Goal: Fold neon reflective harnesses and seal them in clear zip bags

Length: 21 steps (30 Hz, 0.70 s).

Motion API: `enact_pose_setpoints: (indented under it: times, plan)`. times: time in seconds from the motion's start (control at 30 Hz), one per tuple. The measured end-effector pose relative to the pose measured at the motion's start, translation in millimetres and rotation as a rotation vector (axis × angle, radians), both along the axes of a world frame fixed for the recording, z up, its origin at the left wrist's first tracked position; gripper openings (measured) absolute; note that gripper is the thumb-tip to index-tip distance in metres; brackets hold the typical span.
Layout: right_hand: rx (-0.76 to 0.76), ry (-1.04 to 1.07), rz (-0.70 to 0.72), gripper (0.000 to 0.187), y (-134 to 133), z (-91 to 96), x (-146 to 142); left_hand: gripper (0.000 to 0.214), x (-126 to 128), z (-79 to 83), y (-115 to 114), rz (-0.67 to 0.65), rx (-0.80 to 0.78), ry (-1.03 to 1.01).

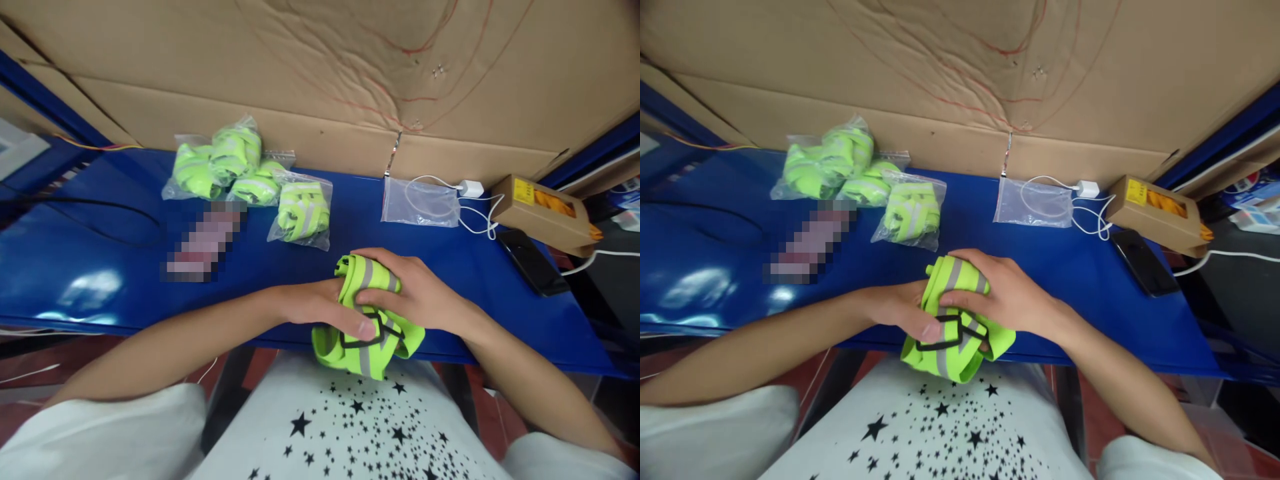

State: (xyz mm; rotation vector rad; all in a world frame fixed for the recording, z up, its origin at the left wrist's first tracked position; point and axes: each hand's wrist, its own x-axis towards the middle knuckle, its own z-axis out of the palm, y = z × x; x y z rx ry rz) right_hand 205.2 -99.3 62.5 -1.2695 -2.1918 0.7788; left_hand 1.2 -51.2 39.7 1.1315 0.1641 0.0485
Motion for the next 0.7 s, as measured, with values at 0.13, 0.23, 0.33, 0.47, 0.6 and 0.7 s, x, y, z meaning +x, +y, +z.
enact_pose_setpoints:
  times: [0.13, 0.23, 0.33, 0.47, 0.6, 0.7]
  plan:
    - [0.341, 0.006, -0.125, 0.058, -0.3, -3.1, 3.1, 0.059, 0.1, -1.5, -5.2, 0.141, -0.175, 0.093]
    - [0.626, -0.053, -0.241, 0.062, -3.2, -2.5, 7.7, 0.061, 4.9, -1.5, -6.6, 0.305, -0.131, 0.136]
    - [0.666, -0.073, -0.297, 0.062, -5.2, -1.4, 9.1, 0.059, 11.6, -2.0, -9.2, 0.328, -0.073, 0.115]
    - [0.659, -0.081, -0.376, 0.064, -7.0, -2.2, 3.6, 0.035, 16.6, -3.9, -17.1, 0.261, -0.090, 0.063]
    - [0.687, -0.062, -0.382, 0.064, -7.0, -3.6, -4.0, 0.022, 15.3, -7.8, -23.6, 0.217, -0.097, 0.093]
    - [0.693, -0.032, -0.401, 0.065, -4.4, -3.8, -6.2, 0.033, 15.2, -10.4, -24.6, 0.248, -0.143, 0.133]
